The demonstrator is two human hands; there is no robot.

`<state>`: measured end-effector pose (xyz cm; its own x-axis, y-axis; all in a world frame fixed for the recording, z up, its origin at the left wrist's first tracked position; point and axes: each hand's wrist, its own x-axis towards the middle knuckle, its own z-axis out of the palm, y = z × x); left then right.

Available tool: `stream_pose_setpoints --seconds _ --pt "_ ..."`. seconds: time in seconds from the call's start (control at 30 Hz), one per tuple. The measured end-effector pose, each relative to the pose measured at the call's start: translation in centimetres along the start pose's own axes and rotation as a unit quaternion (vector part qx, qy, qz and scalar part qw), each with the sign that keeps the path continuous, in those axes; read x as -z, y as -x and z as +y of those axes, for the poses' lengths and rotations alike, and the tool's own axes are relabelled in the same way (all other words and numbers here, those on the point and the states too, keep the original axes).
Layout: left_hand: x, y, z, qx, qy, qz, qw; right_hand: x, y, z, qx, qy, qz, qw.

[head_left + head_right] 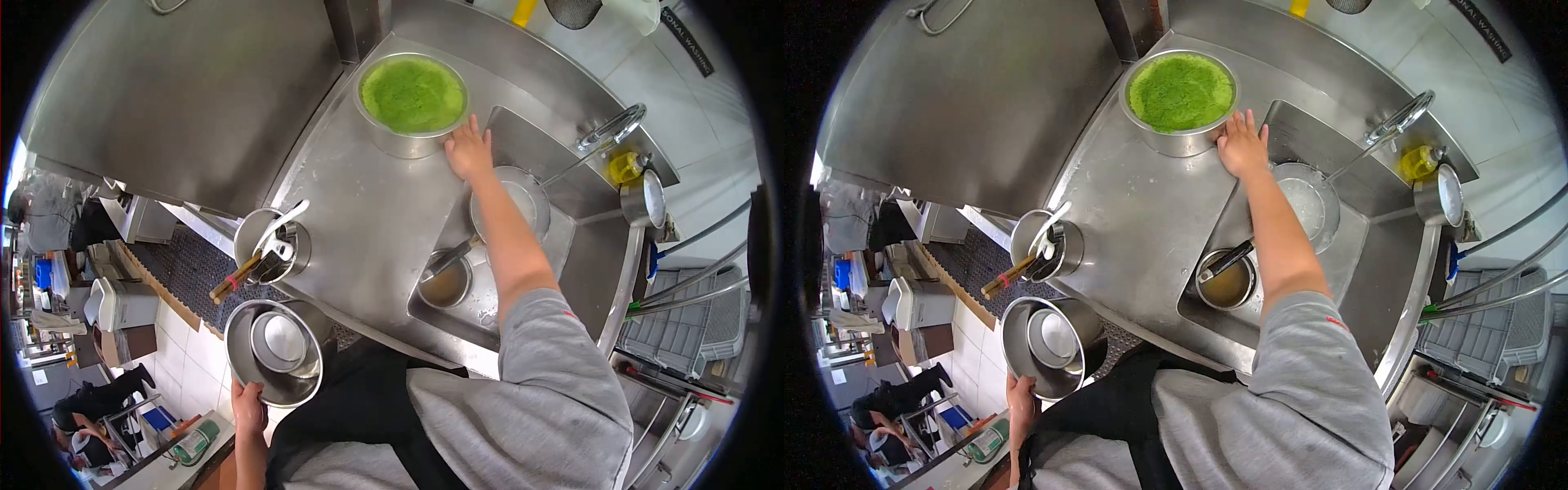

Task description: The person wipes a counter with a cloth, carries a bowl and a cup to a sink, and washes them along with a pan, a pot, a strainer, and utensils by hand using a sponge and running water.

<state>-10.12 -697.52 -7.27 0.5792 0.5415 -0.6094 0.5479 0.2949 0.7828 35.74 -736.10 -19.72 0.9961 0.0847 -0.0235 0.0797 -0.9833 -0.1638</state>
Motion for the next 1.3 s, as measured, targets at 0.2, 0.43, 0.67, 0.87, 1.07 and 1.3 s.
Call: stream_pose_setpoints --seconds 0.2,0.43,0.67,0.87,1.07,1.3 --pt "-0.3 1.5 0.1 -0.002 -0.036 0.008 0.999 -0.4 -0.5 11.6 -0.262 -0.042 0.044 0.963" --pt "-5.3 2.3 1.9 -0.032 -0.033 -0.079 0.996 3.1 4.7 22.1 -0.244 -0.826 -0.091 0.501" --pt "-18.2 1.3 5.3 -0.08 -0.048 -0.266 0.959 12.3 5.3 23.0 -0.1 -0.693 -0.057 0.712" --pt "-37.0 1.0 7.1 -0.068 -0.143 -0.355 0.921 15.3 8.8 20.7 -0.041 -0.424 0.026 0.904" --pt "-55.0 -0.3 5.3 -0.03 -0.065 -0.431 0.899 12.2 17.7 22.7 -0.182 -0.673 -0.124 0.706" --pt "-64.0 -0.5 2.8 -0.043 -0.097 -0.441 0.891 2.3 27.4 25.0 -0.199 -0.607 -0.095 0.764"
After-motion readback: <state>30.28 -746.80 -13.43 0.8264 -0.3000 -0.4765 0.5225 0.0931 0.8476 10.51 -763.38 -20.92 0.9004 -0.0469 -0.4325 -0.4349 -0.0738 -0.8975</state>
